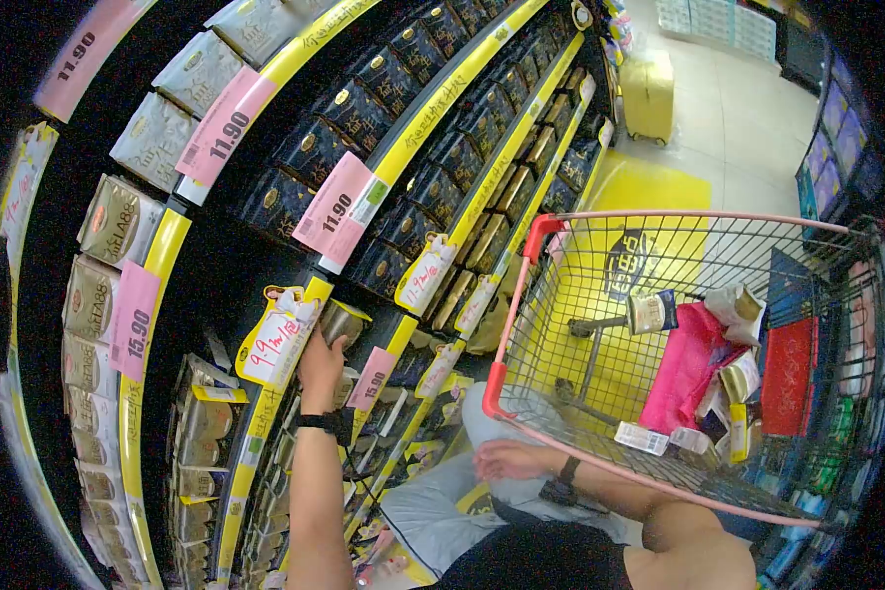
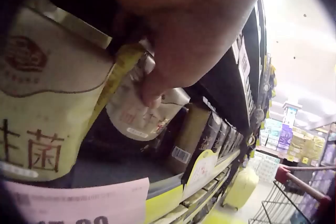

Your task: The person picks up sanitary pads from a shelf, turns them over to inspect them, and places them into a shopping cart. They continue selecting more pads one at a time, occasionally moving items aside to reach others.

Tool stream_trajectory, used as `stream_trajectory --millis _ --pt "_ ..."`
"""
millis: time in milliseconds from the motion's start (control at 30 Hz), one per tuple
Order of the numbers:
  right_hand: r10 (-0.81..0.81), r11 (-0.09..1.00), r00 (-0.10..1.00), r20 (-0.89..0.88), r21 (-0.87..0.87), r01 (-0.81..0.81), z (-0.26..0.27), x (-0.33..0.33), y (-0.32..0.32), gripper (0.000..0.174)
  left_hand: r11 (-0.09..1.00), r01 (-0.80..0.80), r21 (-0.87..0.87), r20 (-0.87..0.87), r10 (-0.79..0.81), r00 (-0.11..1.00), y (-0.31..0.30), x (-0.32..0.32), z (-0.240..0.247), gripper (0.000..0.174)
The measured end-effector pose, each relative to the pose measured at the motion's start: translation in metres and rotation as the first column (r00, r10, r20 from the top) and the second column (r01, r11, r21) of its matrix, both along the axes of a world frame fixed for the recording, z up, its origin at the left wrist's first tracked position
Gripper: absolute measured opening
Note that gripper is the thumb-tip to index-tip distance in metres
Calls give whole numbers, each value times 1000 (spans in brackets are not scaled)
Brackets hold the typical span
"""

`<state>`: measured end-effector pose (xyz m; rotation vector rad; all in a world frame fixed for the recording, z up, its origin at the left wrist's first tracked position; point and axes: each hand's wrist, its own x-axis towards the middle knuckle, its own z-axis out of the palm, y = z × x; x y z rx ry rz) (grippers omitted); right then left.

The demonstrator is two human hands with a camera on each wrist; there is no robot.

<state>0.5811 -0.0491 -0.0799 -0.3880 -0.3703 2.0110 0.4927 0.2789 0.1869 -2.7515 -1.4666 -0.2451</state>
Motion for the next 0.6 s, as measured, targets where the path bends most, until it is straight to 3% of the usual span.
stream_trajectory --millis 233,333,533,600 --pt "29 1000 999 -12 -7 -30 9 4 1 24 983 -168 -73 -109 160 981 38 -14 -21 73" --pt "7 1000 999 -50 9 -6 10 4 0 23 987 -136 -86 -53 132 990 41 -17 -23 63" --pt "16 1000 999 -45 -15 -16 9 3 0 21 963 -252 -92 -146 237 960 40 -10 -23 62" --pt "13 1000 999 -37 -20 -14 10 3 1 22 977 -201 -75 -131 191 973 45 -14 -24 61"
